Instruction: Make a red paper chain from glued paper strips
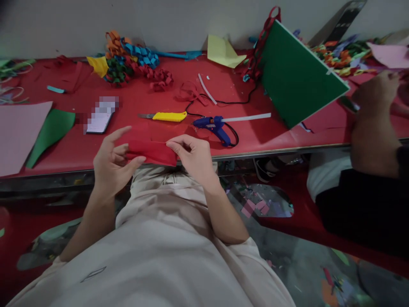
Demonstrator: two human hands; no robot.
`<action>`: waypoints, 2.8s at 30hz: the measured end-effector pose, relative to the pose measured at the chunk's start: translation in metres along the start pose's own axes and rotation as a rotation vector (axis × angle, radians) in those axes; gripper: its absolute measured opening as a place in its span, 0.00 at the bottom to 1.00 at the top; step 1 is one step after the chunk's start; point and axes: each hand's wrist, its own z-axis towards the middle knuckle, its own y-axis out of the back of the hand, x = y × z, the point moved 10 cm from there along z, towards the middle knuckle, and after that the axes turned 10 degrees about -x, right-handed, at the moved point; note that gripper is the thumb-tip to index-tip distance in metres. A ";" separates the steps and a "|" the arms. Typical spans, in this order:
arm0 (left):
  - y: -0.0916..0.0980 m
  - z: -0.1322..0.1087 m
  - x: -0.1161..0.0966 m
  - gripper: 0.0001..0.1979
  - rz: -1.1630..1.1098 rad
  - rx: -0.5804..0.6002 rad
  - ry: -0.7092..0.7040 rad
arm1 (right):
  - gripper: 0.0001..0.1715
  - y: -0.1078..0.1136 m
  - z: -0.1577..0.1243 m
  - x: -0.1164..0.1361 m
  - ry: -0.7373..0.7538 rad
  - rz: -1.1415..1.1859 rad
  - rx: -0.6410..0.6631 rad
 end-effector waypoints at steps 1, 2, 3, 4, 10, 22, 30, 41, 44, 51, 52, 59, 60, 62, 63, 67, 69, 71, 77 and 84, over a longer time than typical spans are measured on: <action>-0.003 -0.001 0.002 0.38 0.020 -0.022 0.050 | 0.12 0.001 -0.001 0.001 0.012 -0.012 -0.006; -0.006 -0.002 0.002 0.35 0.020 -0.035 0.086 | 0.12 0.002 -0.001 0.003 0.024 -0.021 -0.012; -0.009 -0.002 0.002 0.31 0.008 -0.050 0.114 | 0.13 0.003 -0.002 0.005 0.036 -0.027 -0.013; -0.011 -0.003 0.003 0.29 -0.008 -0.067 0.140 | 0.15 0.004 -0.003 0.007 0.048 -0.031 -0.007; -0.010 -0.003 0.009 0.19 -0.070 -0.196 0.201 | 0.28 -0.016 -0.014 0.002 -0.039 0.156 0.171; -0.013 -0.004 0.022 0.14 -0.112 -0.175 0.275 | 0.15 -0.021 -0.013 -0.016 -0.181 0.233 0.110; -0.015 -0.005 0.016 0.19 -0.044 -0.167 0.254 | 0.26 -0.030 -0.015 -0.013 -0.173 0.215 0.151; -0.022 -0.012 0.020 0.21 -0.160 -0.082 0.324 | 0.14 -0.028 -0.017 -0.014 -0.139 0.153 0.155; -0.026 -0.011 0.030 0.18 -0.211 -0.034 0.403 | 0.13 -0.030 -0.015 -0.019 -0.180 0.209 0.184; -0.022 -0.012 0.034 0.16 -0.270 0.110 0.395 | 0.19 -0.033 -0.022 -0.015 -0.214 0.292 0.365; -0.021 -0.013 0.033 0.14 -0.295 0.118 0.388 | 0.18 -0.032 -0.023 -0.013 -0.205 0.301 0.369; -0.012 -0.007 0.019 0.16 -0.181 0.021 0.277 | 0.18 -0.034 -0.024 -0.006 -0.159 0.250 0.360; -0.012 -0.006 0.019 0.15 -0.135 0.011 0.272 | 0.18 -0.035 -0.024 -0.006 -0.160 0.240 0.347; -0.015 -0.005 0.020 0.17 -0.099 0.046 0.286 | 0.18 -0.035 -0.023 -0.006 -0.158 0.244 0.324; -0.017 -0.005 0.020 0.17 -0.108 0.070 0.295 | 0.19 -0.034 -0.023 -0.006 -0.157 0.254 0.319; -0.016 -0.007 0.021 0.17 -0.179 0.149 0.308 | 0.16 -0.031 -0.023 -0.002 -0.130 0.269 0.325; -0.016 -0.010 0.019 0.16 -0.188 0.186 0.310 | 0.15 -0.029 -0.024 0.004 -0.086 0.257 0.343; -0.013 -0.011 0.019 0.15 -0.177 0.147 0.308 | 0.15 -0.031 -0.026 0.010 -0.041 0.233 0.381; -0.016 -0.009 0.021 0.23 -0.149 0.010 0.291 | 0.15 -0.031 -0.023 0.005 -0.023 0.100 0.303; -0.016 -0.011 0.028 0.17 -0.061 0.006 0.269 | 0.18 -0.031 -0.022 -0.010 -0.082 0.036 0.251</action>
